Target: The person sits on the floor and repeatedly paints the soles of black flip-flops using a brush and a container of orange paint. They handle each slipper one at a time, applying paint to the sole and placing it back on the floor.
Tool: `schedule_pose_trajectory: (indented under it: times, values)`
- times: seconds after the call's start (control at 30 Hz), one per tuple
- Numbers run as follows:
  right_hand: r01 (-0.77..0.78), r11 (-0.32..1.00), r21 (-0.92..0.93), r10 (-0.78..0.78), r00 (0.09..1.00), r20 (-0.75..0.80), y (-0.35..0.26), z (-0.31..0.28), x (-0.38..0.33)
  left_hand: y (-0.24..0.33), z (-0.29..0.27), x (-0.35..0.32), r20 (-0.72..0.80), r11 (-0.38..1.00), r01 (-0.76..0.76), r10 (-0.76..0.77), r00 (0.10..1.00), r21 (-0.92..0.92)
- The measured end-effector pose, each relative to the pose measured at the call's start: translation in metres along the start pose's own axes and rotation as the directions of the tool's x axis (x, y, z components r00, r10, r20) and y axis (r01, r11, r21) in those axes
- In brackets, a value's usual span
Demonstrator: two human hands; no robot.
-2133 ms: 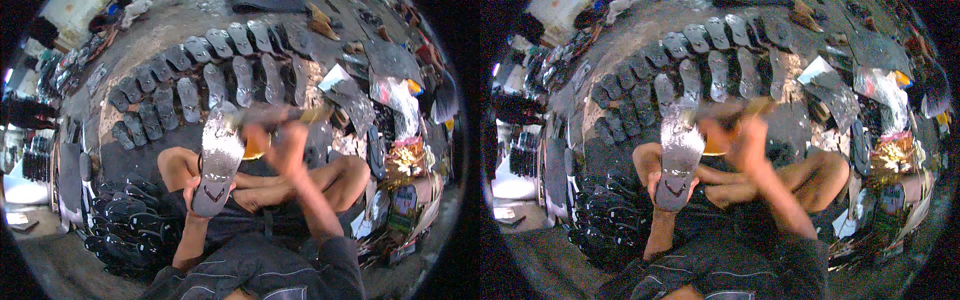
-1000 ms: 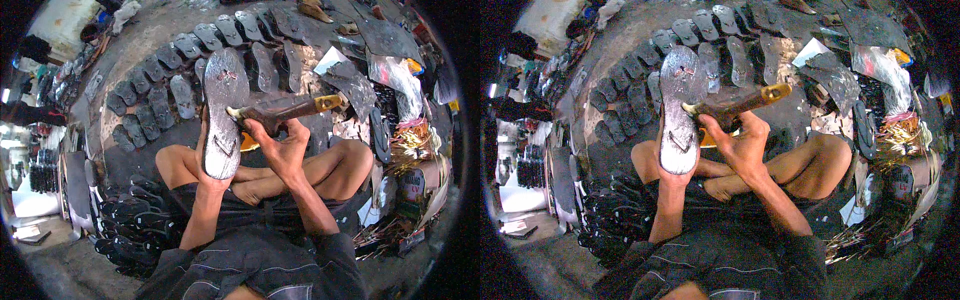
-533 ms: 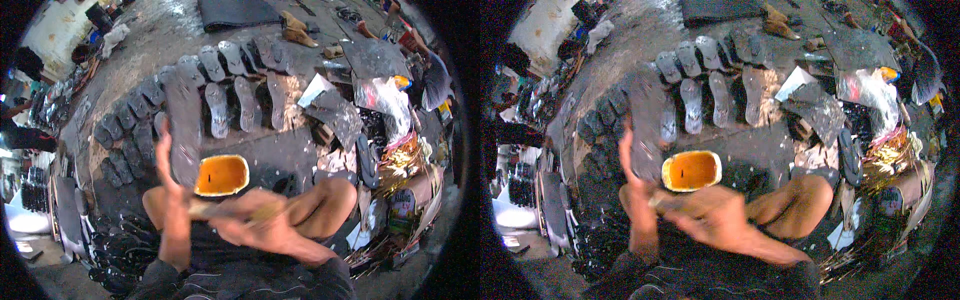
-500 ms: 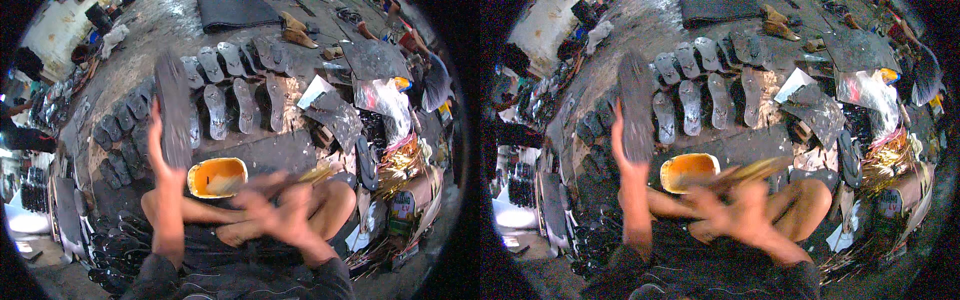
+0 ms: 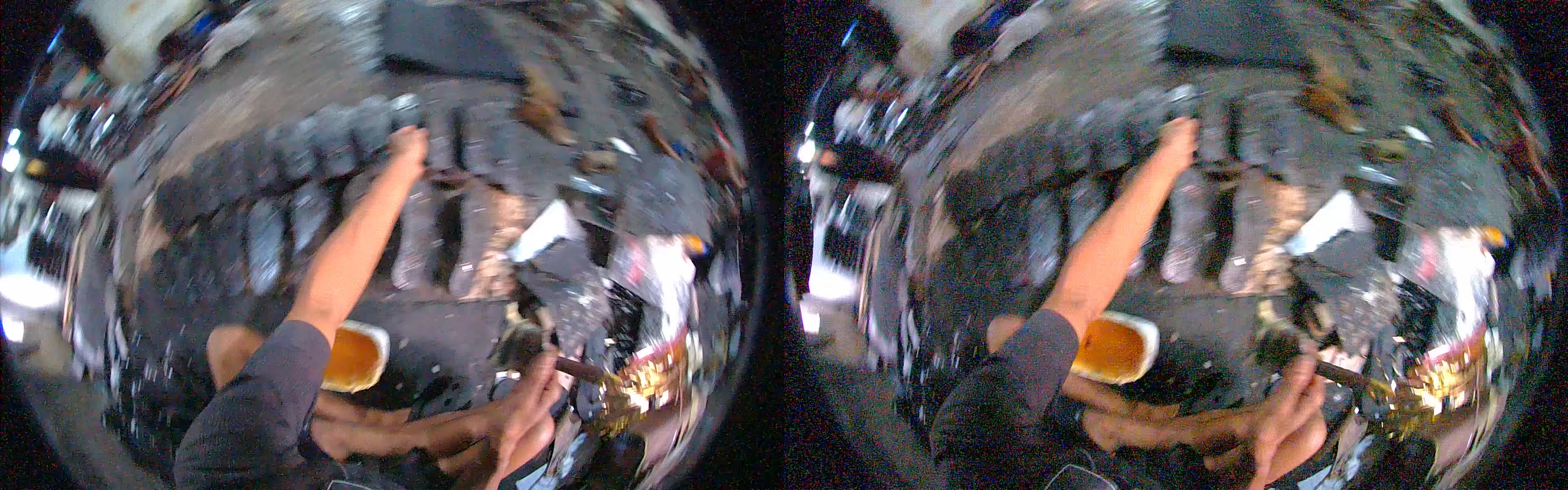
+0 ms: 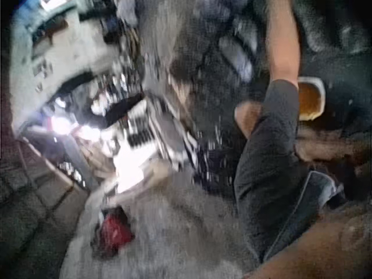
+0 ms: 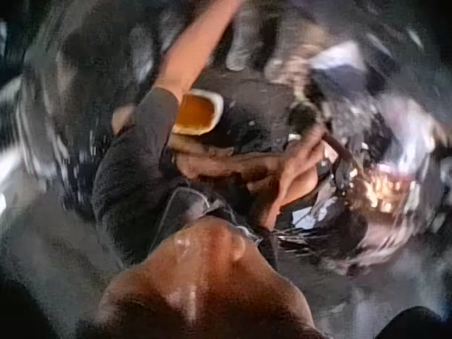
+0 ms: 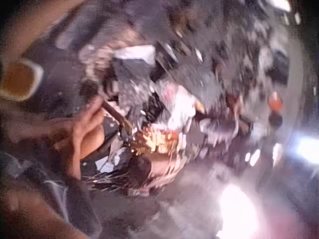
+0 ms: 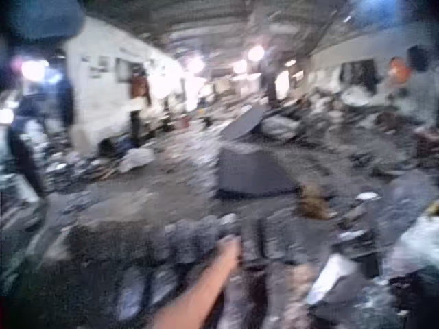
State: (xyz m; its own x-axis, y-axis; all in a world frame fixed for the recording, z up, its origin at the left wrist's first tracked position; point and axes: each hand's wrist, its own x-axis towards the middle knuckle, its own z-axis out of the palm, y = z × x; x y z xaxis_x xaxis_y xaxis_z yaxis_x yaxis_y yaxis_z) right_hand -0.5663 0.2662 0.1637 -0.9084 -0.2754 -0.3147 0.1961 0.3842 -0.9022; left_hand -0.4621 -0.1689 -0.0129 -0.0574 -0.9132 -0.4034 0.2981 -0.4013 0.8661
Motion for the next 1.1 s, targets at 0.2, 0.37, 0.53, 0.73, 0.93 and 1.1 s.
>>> schedule_pose_trajectory:
  times: [0.2, 0.37, 0.53, 0.73, 0.93, 1.1]
  values:
    - [0.177, 0.984, 0.036, -0.179, 0.979, 0.092, 0.013, -0.026, 0.011, 0.070, -0.131, -0.351, 0.150, 0.889, -0.448, 0.432, 0.889, 0.094]
    - [0.482, 0.876, -0.010, -0.443, 0.812, 0.380, 0.005, -0.001, -0.059, 0.083, -0.431, -0.475, -0.301, -0.104, 0.441, 0.590, 0.749, 0.891]
    - [0.802, 0.594, -0.067, -0.427, 0.384, 0.819, 0.039, 0.052, -0.115, -0.032, -0.616, -0.504, -0.796, 0.059, 0.871, 0.440, 0.416, 0.488]
    - [0.958, 0.285, 0.010, -0.560, 0.158, 0.813, 0.082, 0.062, -0.110, -0.022, -0.645, -0.500, -0.770, 0.725, 0.306, 0.475, 0.426, 0.617]
    - [0.718, 0.693, -0.065, -0.554, 0.588, 0.590, 0.050, 0.028, -0.086, 0.075, -0.412, -0.575, -0.313, 0.484, -0.070, 0.662, 0.681, 0.872]
    - [0.738, 0.599, -0.310, -0.209, 0.518, 0.830, 0.080, -0.015, -0.092, 0.016, -0.344, -0.591, 0.096, 0.006, -0.119, 0.551, 0.829, 0.993]
